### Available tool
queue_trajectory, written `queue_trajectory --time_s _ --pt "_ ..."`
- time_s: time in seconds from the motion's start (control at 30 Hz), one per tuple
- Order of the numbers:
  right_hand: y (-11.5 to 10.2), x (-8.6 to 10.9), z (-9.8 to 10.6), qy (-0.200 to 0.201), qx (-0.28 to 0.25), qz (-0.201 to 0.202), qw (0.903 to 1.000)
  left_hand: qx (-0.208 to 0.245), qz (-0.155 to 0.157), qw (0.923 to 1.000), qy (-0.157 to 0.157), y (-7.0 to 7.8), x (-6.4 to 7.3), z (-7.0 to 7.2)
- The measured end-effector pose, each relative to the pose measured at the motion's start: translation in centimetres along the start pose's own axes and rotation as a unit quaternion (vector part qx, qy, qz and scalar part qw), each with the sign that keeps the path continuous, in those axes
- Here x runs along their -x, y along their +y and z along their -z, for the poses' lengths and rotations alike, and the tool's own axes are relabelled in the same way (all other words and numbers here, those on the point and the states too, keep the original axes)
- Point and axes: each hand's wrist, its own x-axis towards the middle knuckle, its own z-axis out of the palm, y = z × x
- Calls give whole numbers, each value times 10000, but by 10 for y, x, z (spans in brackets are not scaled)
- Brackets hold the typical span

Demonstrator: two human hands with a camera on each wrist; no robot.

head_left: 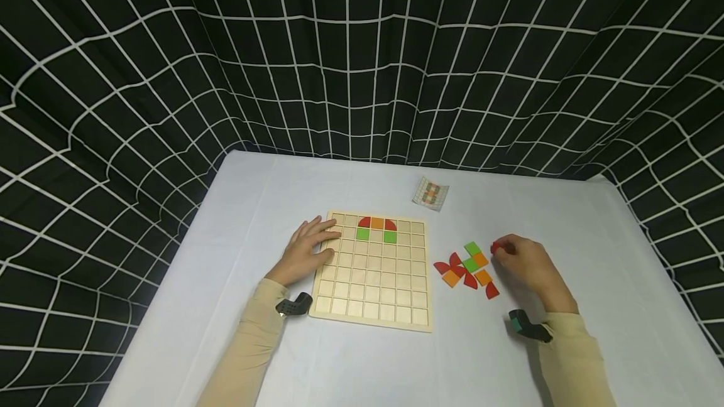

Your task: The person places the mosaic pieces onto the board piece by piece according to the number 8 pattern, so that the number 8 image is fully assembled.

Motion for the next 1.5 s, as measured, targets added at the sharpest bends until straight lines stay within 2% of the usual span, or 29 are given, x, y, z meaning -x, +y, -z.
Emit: queue_trajectory --time_s 0.13,0.3,0.53,0.77,1.07,1.5 --pt "-1 1 -1 49 -236 36 9997 -12 0 10000 7 1 0 0" --pt "-7 4 2 328 -489 389 9975 4 -1 10000 -6 1 0 0" --pt "-29 7 12 442 -844 674 9932 -9 -25 10000 7 0 0 0" --pt "-50 8 16 638 -991 1303 9844 9 42 10000 -62 3 0 0" --pt "-78 10 12 334 -1350 1303 9817 4 65 10000 -58 2 0 2" --pt "-107 2 -1 16 -1797 1544 9715 -17 86 9999 -69 0 -1 0"
